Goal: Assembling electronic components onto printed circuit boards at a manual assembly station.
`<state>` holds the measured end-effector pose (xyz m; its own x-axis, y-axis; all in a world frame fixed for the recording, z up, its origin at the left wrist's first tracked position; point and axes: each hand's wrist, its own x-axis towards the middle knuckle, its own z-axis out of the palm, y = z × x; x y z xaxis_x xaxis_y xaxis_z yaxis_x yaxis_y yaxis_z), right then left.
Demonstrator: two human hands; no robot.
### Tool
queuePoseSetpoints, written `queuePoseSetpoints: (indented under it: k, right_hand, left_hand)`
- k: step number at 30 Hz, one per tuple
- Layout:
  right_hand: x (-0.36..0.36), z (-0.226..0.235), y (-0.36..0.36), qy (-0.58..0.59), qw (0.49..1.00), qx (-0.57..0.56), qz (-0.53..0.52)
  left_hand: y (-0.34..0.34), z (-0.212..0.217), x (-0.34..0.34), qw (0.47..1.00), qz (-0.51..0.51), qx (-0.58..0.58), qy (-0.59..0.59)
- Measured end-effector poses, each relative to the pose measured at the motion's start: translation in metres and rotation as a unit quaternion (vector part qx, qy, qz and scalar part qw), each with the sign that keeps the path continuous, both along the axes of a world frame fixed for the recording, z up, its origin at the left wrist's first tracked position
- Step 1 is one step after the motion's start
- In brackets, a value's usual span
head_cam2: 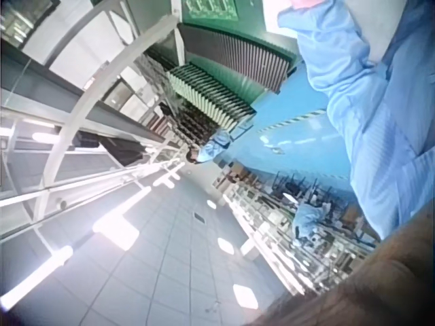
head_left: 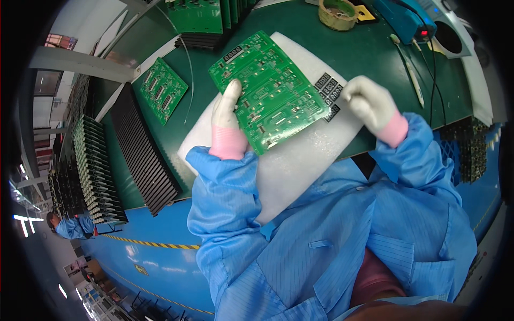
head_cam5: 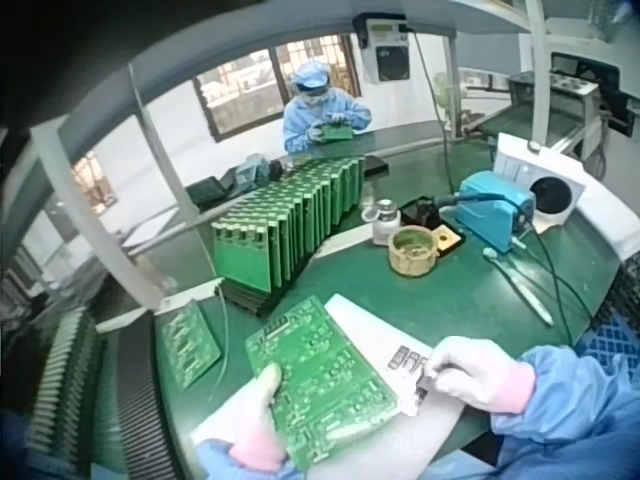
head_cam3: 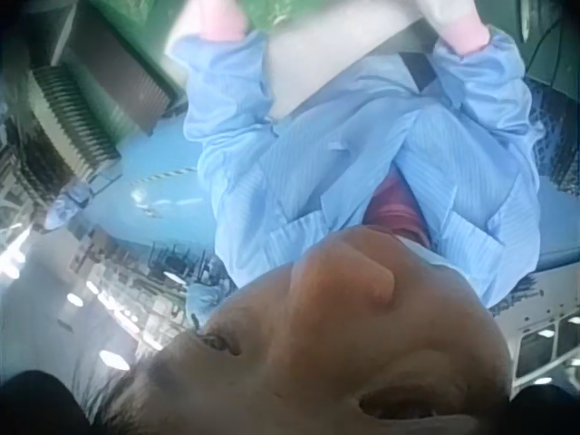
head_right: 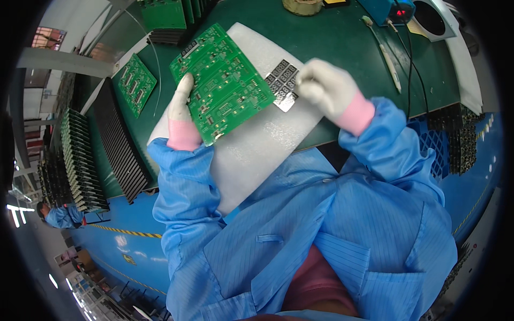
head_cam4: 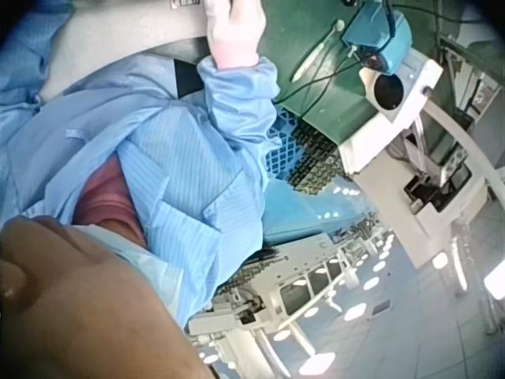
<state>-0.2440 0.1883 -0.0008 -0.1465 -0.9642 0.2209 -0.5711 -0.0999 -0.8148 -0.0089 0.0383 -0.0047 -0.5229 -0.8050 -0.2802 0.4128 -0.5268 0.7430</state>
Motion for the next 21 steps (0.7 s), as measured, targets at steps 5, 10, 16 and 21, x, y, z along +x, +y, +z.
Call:
queuePoseSetpoints:
  k: [5,10,16,21]
  right_hand:
    - [0.008,0.05,-0.072,-0.016,0.989,-0.117,0.089]
    - [0.039,0.042,-0.13,0.12,0.984,-0.032,0.124]
    - [0.046,0.037,-0.147,0.275,0.949,-0.058,0.141]
    - [0.045,0.026,-0.148,0.219,0.961,-0.103,0.133]
  left_hand:
    - [0.002,0.002,-0.005,0.995,-0.004,-0.078,-0.062]
    - [0.002,0.005,-0.006,0.997,-0.004,-0.058,-0.059]
    - [-0.003,-0.001,-0.002,0.996,0.009,-0.06,-0.071]
    - [-0.002,0.002,-0.003,0.998,0.012,-0.046,-0.051]
